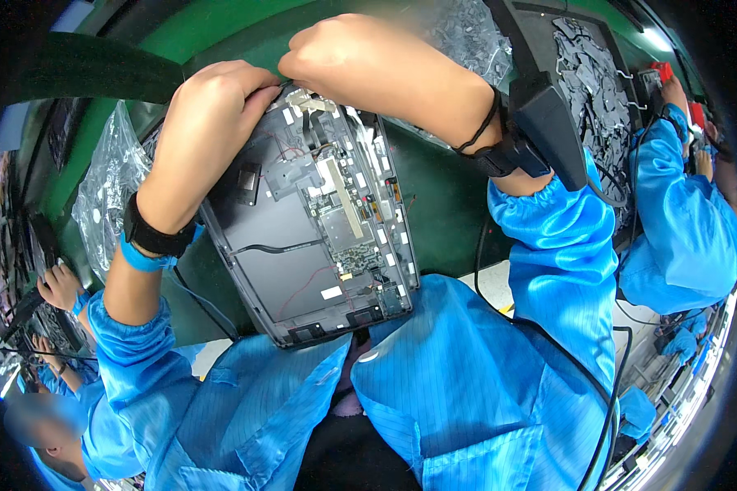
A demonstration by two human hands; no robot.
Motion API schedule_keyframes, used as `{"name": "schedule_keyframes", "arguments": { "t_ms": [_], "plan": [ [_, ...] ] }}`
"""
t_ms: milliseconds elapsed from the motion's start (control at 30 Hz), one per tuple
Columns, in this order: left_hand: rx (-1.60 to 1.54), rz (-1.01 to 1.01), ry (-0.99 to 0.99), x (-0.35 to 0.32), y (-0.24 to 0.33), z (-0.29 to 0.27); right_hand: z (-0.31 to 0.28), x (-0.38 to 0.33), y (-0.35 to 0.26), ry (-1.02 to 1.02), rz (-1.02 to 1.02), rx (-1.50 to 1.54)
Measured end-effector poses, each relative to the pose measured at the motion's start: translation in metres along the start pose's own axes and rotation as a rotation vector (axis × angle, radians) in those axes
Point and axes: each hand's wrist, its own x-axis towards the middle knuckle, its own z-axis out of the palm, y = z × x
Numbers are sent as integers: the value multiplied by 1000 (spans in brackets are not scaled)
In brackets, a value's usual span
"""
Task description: The recorder is seen assembling electronic tablets or similar handheld devices on an industrial assembly line, connecting internal components and managing cables.
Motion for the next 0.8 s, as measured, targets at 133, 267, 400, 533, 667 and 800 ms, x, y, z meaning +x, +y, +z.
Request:
{"name": "schedule_keyframes", "arguments": {
  "t_ms": [133, 267, 400, 533, 667, 800],
  "plan": [
    [74, 55, 9, 5, 7, 1, 8, -6, -1, 104, -50, -86],
    [84, 35, -35, 0, 7, -1, 5, -5, -10, 134, -27, -49],
    [94, 21, -50, -2, 5, 2, 9, -2, -8, 141, -53, -31],
    [97, 62, 11, 4, 7, -4, 1, -3, -9, 186, -71, -41],
    [66, 41, 119, -8, 23, -28, 3, -8, 4, 64, 19, -2],
    [113, 112, -35, -46, 62, -33, -16, -27, -2, 426, 62, 99]
  ]
}}
